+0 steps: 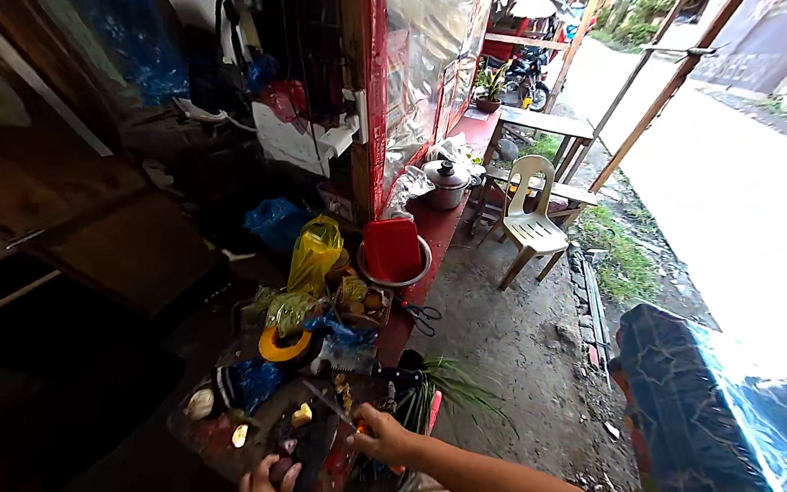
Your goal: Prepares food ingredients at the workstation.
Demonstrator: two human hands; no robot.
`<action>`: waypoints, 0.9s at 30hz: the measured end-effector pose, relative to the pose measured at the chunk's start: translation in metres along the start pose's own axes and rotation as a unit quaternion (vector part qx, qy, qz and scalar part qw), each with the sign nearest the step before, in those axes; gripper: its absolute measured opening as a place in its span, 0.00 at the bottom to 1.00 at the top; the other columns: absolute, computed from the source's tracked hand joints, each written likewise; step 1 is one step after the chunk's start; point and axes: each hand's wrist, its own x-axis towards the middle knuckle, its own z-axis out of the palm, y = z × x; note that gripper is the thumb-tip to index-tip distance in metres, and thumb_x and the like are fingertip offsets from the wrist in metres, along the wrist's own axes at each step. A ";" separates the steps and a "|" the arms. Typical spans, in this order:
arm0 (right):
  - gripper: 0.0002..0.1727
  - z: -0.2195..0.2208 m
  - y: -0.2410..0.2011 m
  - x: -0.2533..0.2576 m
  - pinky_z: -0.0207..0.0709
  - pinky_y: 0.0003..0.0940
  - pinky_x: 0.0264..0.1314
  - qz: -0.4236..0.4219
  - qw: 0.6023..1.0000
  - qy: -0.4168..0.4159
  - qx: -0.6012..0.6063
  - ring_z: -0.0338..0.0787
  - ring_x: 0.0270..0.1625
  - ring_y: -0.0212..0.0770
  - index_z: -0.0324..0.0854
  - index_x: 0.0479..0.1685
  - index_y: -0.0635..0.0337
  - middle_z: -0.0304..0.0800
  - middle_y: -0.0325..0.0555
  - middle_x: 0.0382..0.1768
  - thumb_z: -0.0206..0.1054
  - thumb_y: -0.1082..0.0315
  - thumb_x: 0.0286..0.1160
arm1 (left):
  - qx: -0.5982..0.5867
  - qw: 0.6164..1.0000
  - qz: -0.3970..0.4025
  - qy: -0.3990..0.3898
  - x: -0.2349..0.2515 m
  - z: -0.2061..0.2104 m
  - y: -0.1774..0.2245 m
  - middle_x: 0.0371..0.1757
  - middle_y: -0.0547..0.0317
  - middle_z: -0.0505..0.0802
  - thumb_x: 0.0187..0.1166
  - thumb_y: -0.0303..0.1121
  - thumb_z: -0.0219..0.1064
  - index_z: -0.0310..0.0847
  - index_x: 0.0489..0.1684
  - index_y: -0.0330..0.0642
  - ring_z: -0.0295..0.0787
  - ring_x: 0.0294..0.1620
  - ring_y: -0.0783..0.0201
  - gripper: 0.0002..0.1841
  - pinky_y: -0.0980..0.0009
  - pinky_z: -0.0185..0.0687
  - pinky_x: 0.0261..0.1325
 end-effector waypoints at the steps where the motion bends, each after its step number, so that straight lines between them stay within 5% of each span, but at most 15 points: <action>1: 0.27 0.002 0.003 -0.001 0.84 0.56 0.60 -0.001 1.000 0.013 0.006 0.91 0.50 0.59 0.69 0.76 0.70 0.88 0.67 0.51 0.64 0.61 0.86 | -0.019 1.000 0.004 0.005 0.000 0.000 0.000 0.64 0.20 0.84 0.69 0.34 0.80 0.82 0.61 0.23 0.79 0.70 0.26 0.26 0.37 0.73 0.74; 4: 0.25 0.008 0.000 -0.010 0.84 0.49 0.61 -0.005 1.000 0.023 0.011 0.90 0.52 0.51 0.72 0.73 0.71 0.87 0.63 0.54 0.66 0.63 0.83 | -0.071 0.996 -0.055 0.003 -0.001 -0.011 0.006 0.59 0.25 0.87 0.69 0.32 0.81 0.82 0.57 0.23 0.85 0.63 0.32 0.24 0.38 0.78 0.69; 7: 0.26 0.007 -0.009 -0.009 0.83 0.45 0.60 0.005 1.000 -0.001 0.010 0.89 0.50 0.46 0.69 0.76 0.70 0.88 0.60 0.52 0.58 0.59 0.89 | -0.179 0.978 -0.106 0.012 -0.003 -0.024 0.017 0.51 0.33 0.90 0.79 0.35 0.73 0.77 0.61 0.23 0.92 0.46 0.47 0.23 0.49 0.89 0.54; 11: 0.27 0.017 -0.010 -0.002 0.80 0.37 0.43 -0.013 0.999 -0.026 0.021 0.81 0.34 0.36 0.67 0.80 0.69 0.85 0.50 0.41 0.45 0.56 0.94 | -0.421 0.893 -0.159 0.013 -0.003 -0.027 0.035 0.49 0.44 0.88 0.82 0.25 0.67 0.69 0.68 0.24 0.89 0.42 0.62 0.21 0.65 0.89 0.50; 17: 0.30 0.024 -0.020 0.003 0.82 0.38 0.55 -0.059 0.996 -0.052 0.038 0.88 0.45 0.38 0.65 0.85 0.65 0.90 0.55 0.49 0.51 0.56 0.90 | -0.537 0.817 -0.211 0.000 -0.003 -0.026 0.067 0.45 0.50 0.87 0.87 0.22 0.60 0.73 0.62 0.28 0.88 0.40 0.66 0.11 0.71 0.89 0.49; 27: 0.31 0.017 -0.022 0.023 0.80 0.36 0.53 -0.074 0.996 -0.052 0.028 0.85 0.43 0.35 0.64 0.87 0.63 0.89 0.54 0.53 0.53 0.56 0.90 | -0.569 0.788 -0.233 0.015 0.004 -0.007 0.090 0.39 0.53 0.85 0.87 0.22 0.59 0.72 0.56 0.33 0.84 0.34 0.67 0.07 0.72 0.85 0.43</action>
